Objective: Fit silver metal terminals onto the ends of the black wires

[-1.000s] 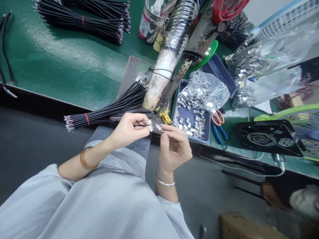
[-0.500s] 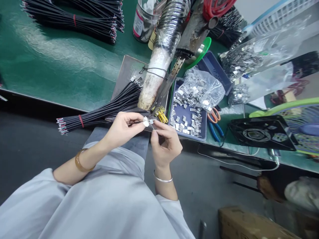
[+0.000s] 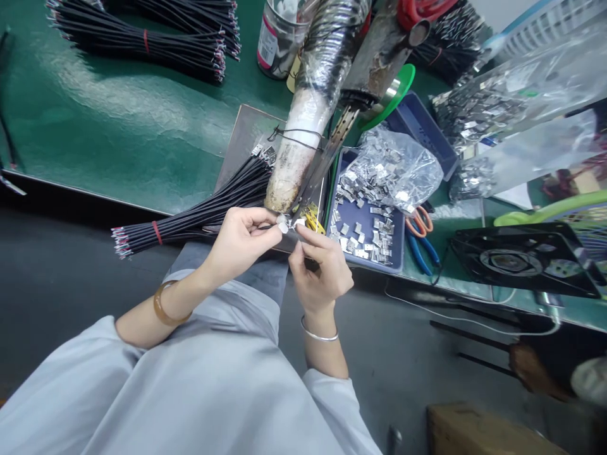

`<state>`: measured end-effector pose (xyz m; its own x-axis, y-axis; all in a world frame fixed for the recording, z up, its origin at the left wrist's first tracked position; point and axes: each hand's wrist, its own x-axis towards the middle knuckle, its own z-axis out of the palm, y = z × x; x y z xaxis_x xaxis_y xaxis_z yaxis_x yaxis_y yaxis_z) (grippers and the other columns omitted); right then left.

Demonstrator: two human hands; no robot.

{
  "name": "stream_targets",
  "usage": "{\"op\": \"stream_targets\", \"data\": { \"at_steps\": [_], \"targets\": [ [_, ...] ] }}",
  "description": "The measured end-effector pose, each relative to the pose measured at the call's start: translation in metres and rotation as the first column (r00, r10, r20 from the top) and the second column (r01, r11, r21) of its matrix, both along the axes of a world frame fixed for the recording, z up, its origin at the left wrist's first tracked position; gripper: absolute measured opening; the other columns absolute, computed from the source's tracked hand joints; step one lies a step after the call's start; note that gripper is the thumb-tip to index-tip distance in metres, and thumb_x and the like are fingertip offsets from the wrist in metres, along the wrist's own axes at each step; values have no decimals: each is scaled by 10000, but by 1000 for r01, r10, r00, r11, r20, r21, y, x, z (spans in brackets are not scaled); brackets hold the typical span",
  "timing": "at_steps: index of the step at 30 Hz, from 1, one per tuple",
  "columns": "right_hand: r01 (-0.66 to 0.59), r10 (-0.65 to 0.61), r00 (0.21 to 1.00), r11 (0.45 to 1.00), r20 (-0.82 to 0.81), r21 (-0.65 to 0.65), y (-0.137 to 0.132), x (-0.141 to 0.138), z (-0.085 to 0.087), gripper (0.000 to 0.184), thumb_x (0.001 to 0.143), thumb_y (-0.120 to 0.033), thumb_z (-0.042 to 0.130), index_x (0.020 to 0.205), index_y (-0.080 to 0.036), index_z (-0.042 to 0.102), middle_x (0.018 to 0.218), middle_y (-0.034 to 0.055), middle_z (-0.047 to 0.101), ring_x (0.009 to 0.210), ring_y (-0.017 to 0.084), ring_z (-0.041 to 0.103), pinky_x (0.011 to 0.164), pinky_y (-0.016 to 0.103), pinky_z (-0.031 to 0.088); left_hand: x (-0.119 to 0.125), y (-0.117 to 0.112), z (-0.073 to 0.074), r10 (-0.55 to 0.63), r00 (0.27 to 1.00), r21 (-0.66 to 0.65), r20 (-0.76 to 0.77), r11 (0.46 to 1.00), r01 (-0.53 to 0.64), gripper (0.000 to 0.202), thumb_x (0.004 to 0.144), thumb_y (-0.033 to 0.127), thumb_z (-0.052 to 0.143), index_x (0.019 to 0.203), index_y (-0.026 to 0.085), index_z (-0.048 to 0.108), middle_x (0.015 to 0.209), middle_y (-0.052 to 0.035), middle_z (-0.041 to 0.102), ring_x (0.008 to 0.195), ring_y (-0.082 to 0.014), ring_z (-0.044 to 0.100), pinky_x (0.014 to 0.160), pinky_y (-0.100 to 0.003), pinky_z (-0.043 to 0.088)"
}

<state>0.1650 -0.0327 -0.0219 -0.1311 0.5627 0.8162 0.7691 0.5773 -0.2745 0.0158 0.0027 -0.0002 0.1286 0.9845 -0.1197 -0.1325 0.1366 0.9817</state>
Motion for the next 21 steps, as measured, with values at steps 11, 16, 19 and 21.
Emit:
{"op": "stream_targets", "data": {
  "at_steps": [11,16,19,21],
  "targets": [
    [-32,31,999,999,24,38,-1,1,4,168,886,-100,687,864,-245,606,949,37,823,842,171,806,723,270,684,0,0,6,-10,1000,-15,20,1000,10,135,661,250,703,617,134,754,609,-13,676,600,-115,579,561,-206,493],
    [-37,33,994,999,-109,-36,-1,-1,2,140,904,-99,667,909,-225,605,1055,75,815,881,173,805,716,284,679,1,-1,6,-11,999,-41,43,999,13,124,650,223,714,664,121,784,655,-18,709,578,-92,556,538,-180,478],
    [-18,2,990,993,-141,-114,-1,-2,3,134,907,-105,667,923,-230,623,1080,71,811,933,200,803,772,344,685,2,-2,4,8,999,-43,45,999,-6,128,648,232,713,663,124,780,657,-20,703,584,-99,560,537,-184,480],
    [-18,-3,989,989,-149,-145,-2,-4,5,150,894,-93,685,924,-231,636,1076,61,811,906,194,804,777,340,684,3,-2,4,18,999,-36,29,999,-17,139,652,245,702,657,126,773,633,-18,678,564,-97,540,516,-185,458]
  ]
}}
